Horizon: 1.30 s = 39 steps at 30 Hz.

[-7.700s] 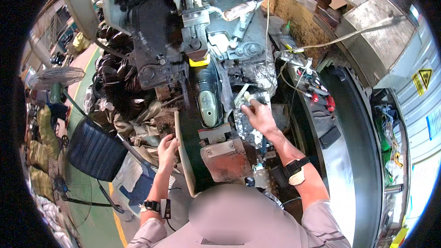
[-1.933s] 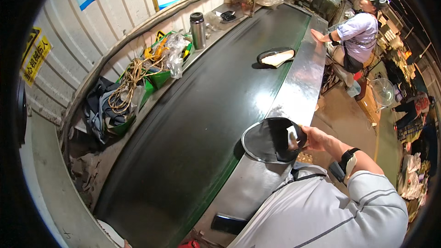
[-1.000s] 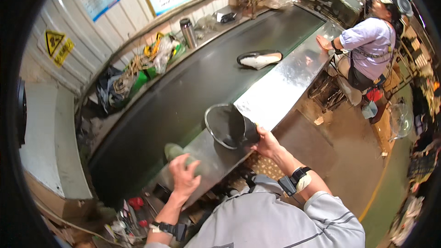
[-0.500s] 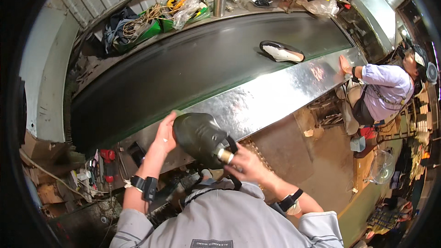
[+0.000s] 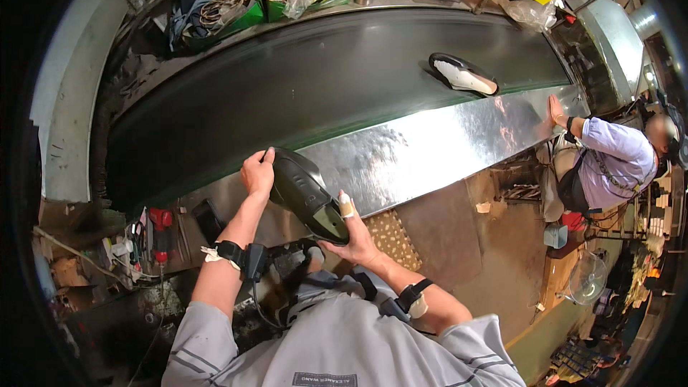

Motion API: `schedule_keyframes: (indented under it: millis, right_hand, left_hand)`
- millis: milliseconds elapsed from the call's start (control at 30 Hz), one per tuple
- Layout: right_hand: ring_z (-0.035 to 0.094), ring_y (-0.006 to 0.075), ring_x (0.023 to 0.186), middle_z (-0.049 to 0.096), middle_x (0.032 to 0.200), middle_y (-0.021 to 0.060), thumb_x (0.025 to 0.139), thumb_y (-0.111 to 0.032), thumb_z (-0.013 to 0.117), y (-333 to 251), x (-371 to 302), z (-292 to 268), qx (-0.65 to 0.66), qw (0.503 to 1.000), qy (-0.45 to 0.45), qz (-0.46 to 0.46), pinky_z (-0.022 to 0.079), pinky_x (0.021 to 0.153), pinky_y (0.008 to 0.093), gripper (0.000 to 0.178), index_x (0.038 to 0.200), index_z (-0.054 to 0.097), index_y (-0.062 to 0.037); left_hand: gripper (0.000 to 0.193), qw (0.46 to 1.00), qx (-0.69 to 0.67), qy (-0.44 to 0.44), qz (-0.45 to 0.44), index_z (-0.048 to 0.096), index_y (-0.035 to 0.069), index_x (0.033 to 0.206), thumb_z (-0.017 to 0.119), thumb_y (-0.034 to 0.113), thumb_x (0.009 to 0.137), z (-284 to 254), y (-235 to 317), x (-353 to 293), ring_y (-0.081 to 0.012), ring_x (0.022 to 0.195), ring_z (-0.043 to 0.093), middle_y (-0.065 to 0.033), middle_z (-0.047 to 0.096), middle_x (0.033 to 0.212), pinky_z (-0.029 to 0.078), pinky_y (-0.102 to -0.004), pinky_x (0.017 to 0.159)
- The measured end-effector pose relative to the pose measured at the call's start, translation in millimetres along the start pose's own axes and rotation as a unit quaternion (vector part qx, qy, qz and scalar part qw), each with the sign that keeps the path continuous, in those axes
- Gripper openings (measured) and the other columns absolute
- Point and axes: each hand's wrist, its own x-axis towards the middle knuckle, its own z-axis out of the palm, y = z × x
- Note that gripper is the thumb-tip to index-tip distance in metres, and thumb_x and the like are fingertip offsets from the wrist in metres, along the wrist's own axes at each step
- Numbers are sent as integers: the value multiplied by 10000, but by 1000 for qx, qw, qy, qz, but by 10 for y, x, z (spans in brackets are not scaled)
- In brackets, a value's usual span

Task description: Operating a toe-lasting machine to shape the upper of a shoe over a last.

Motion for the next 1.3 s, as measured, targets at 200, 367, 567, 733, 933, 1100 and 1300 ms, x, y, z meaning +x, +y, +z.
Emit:
schedule_keyframes:
  millis: [200,367,567,733,933,1100,1300]
  right_hand:
    - [390,443,1413,366,1534,296,801,-131,782,-146,-203,-331,-57,991,-120,-6,327,1169,414,942,1542,233,61]
    - [374,465,1415,366,1530,285,769,-101,799,148,-287,-370,-16,992,-113,-48,312,1182,481,936,1529,274,50]
    - [376,403,1439,370,1535,288,790,-148,813,142,-243,-364,39,990,-118,-61,289,1183,422,930,1518,285,88]
    - [203,348,1523,216,1626,251,937,-223,707,-338,55,-500,368,884,-224,181,170,1228,443,927,1573,84,36]
    - [280,226,1469,298,1603,170,1009,-482,570,-1014,595,48,301,770,-393,403,244,1189,323,874,1590,142,13]
    - [619,87,1008,658,1144,36,1012,-97,599,-2137,26,594,355,801,-424,230,509,866,240,473,1449,449,1]
    - [569,56,921,669,1051,25,1001,-88,629,-3177,-1292,1433,318,748,-571,115,479,789,214,304,1276,576,31]
  left_hand:
    - [434,939,-226,-173,-191,740,1,994,765,400,825,-29,-350,-185,-278,964,693,-161,737,977,498,-410,882]
    - [650,988,125,-70,-60,588,17,1184,763,445,727,171,387,-628,-414,1055,653,-239,683,1103,504,-486,955]
    - [486,992,50,-53,-99,650,-14,1001,741,370,718,-2,197,-520,-401,972,676,-239,706,997,521,-475,879]
    - [376,992,-58,-12,-112,673,-13,854,744,327,708,-611,119,-773,-306,780,691,-176,708,802,531,-420,742]
    - [374,980,-159,118,-12,641,-3,821,773,339,753,-1625,-11,-1536,-229,653,649,-151,659,691,516,-383,661]
    - [349,942,-159,284,-85,635,5,870,768,321,804,-2843,-438,-2730,-139,700,572,-115,621,694,482,-346,664]
    - [435,817,-164,523,-179,625,5,816,640,421,945,-3919,-1248,-4621,-160,673,551,-101,603,677,448,-353,655]
